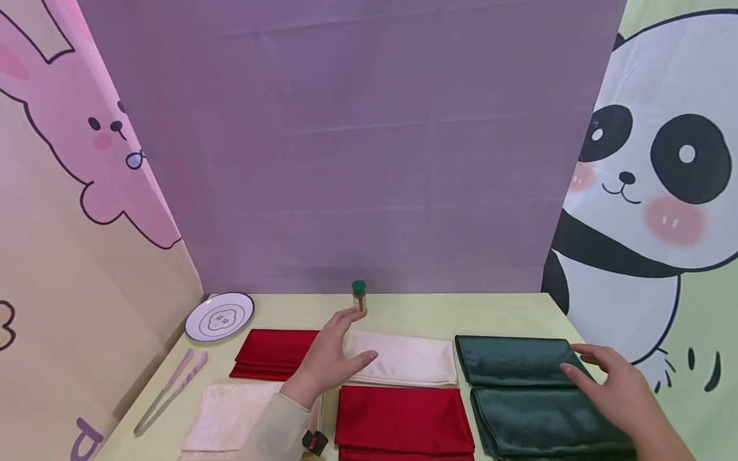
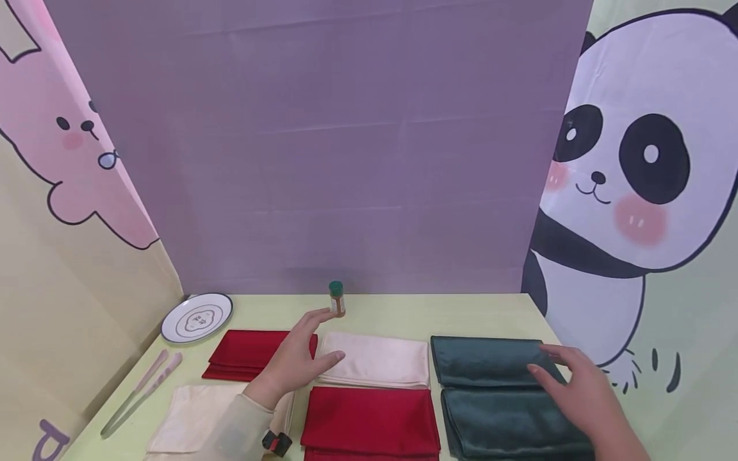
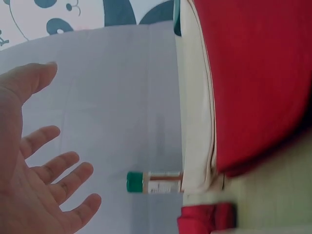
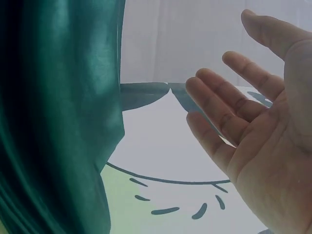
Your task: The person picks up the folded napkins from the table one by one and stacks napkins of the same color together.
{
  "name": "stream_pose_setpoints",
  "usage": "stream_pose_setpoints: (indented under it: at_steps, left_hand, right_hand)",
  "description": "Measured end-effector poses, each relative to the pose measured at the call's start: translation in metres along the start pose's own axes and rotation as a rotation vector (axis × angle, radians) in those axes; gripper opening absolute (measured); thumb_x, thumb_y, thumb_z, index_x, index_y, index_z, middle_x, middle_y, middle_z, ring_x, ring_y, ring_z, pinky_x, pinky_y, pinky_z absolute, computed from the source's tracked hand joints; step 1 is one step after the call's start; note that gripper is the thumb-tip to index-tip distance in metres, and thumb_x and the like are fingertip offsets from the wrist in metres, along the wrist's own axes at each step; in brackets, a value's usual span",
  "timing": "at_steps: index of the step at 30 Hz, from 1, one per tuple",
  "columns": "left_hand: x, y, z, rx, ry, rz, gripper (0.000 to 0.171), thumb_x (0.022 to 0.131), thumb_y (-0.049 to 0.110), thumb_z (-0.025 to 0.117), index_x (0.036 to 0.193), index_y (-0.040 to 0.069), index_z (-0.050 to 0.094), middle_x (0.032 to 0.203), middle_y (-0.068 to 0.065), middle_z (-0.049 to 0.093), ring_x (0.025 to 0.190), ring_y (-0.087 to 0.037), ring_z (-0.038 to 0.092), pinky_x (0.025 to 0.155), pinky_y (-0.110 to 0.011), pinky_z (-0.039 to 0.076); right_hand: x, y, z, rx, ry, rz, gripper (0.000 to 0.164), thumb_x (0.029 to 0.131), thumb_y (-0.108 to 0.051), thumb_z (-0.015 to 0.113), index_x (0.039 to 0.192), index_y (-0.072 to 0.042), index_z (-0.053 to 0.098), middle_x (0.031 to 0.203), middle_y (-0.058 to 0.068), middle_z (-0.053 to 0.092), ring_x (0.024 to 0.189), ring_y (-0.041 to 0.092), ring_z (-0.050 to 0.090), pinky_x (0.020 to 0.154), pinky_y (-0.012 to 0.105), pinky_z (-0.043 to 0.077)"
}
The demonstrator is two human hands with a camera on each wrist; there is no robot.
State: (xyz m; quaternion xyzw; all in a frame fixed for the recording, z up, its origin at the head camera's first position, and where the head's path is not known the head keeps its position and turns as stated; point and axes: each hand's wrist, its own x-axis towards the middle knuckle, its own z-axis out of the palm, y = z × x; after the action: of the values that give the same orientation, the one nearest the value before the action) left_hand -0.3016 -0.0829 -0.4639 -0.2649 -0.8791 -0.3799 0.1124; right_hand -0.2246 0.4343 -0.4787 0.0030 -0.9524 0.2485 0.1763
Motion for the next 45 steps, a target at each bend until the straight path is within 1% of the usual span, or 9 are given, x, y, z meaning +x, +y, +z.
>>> stream_pose_setpoints:
  at_steps: [6, 10, 13, 17, 21, 26, 32, 35, 45]
  left_hand:
    - [0.002, 0.011, 0.01, -0.065, -0.035, -0.02, 0.072, 0.093, 0.039, 0.08, 0.156, 0.025, 0.047, 0.161, 0.001, 0.042, 0.15, -0.022, 0.037, 0.112, -0.052, 0.045]
    - [0.003, 0.019, 0.017, -0.061, -0.032, -0.004, 0.07, 0.093, 0.037, 0.079, 0.154, 0.02, 0.05, 0.159, -0.001, 0.044, 0.147, -0.024, 0.041, 0.112, -0.053, 0.045]
    - [0.003, 0.023, 0.024, -0.099, -0.029, 0.001, 0.067, 0.094, 0.034, 0.079, 0.152, 0.018, 0.052, 0.156, 0.001, 0.048, 0.141, -0.024, 0.048, 0.109, -0.054, 0.047]
    - [0.005, 0.025, 0.036, -0.142, -0.033, 0.015, 0.062, 0.095, 0.031, 0.079, 0.15, 0.021, 0.053, 0.151, 0.004, 0.052, 0.132, -0.021, 0.053, 0.106, -0.053, 0.05]
    - [0.006, 0.028, 0.047, -0.136, -0.045, 0.027, 0.06, 0.095, 0.033, 0.078, 0.149, 0.024, 0.054, 0.148, 0.007, 0.053, 0.13, -0.02, 0.055, 0.106, -0.051, 0.05]
    - [0.008, 0.037, 0.054, -0.146, -0.077, 0.008, 0.058, 0.096, 0.035, 0.077, 0.149, 0.025, 0.054, 0.147, 0.011, 0.053, 0.129, -0.017, 0.056, 0.106, -0.049, 0.051]
    - [0.007, 0.041, 0.065, -0.152, -0.089, 0.025, 0.054, 0.097, 0.033, 0.077, 0.146, 0.025, 0.057, 0.141, 0.008, 0.058, 0.124, -0.013, 0.057, 0.105, -0.041, 0.05]
    - [0.006, 0.044, 0.071, -0.155, -0.1, 0.031, 0.052, 0.097, 0.032, 0.077, 0.145, 0.023, 0.058, 0.14, 0.007, 0.06, 0.124, -0.017, 0.06, 0.104, -0.037, 0.051]
    - [0.008, 0.055, 0.086, -0.15, -0.173, -0.015, 0.053, 0.094, 0.038, 0.079, 0.142, 0.031, 0.06, 0.137, 0.017, 0.058, 0.123, -0.013, 0.059, 0.101, -0.033, 0.053]
  right_hand:
    - [0.0, 0.003, -0.002, 0.018, -0.009, 0.014, 0.062, 0.098, -0.043, 0.075, 0.133, 0.005, 0.061, 0.132, 0.036, 0.059, 0.114, 0.055, 0.061, 0.089, 0.069, 0.051]
    - [0.0, 0.003, -0.003, 0.031, -0.03, 0.045, 0.063, 0.098, -0.045, 0.074, 0.135, 0.005, 0.06, 0.132, 0.037, 0.06, 0.115, 0.056, 0.061, 0.091, 0.069, 0.051]
    - [-0.001, 0.004, -0.004, 0.038, -0.048, 0.068, 0.065, 0.099, -0.047, 0.072, 0.137, 0.004, 0.059, 0.132, 0.037, 0.06, 0.117, 0.057, 0.06, 0.093, 0.069, 0.05]
    - [-0.001, 0.004, -0.006, 0.051, -0.064, 0.089, 0.068, 0.099, -0.05, 0.07, 0.139, 0.004, 0.057, 0.132, 0.036, 0.061, 0.12, 0.058, 0.058, 0.096, 0.068, 0.05]
    - [-0.002, 0.005, -0.008, 0.055, -0.06, 0.094, 0.069, 0.099, -0.05, 0.07, 0.138, 0.005, 0.057, 0.133, 0.036, 0.06, 0.118, 0.057, 0.059, 0.095, 0.067, 0.05]
    - [-0.003, 0.011, -0.011, 0.057, -0.079, 0.101, 0.068, 0.099, -0.049, 0.07, 0.138, 0.005, 0.058, 0.133, 0.037, 0.06, 0.117, 0.057, 0.059, 0.092, 0.067, 0.053]
    - [-0.003, 0.017, -0.012, 0.074, -0.103, 0.106, 0.068, 0.099, -0.049, 0.071, 0.138, 0.005, 0.058, 0.129, 0.035, 0.064, 0.114, 0.054, 0.063, 0.087, 0.061, 0.057]
    - [-0.002, 0.022, -0.012, 0.094, -0.128, 0.117, 0.07, 0.099, -0.051, 0.069, 0.139, 0.006, 0.057, 0.131, 0.035, 0.062, 0.112, 0.053, 0.065, 0.083, 0.056, 0.06]
    - [-0.005, 0.037, -0.01, 0.101, -0.174, 0.139, 0.071, 0.099, -0.047, 0.071, 0.139, 0.01, 0.056, 0.135, 0.037, 0.059, 0.114, 0.053, 0.064, 0.079, 0.049, 0.062]
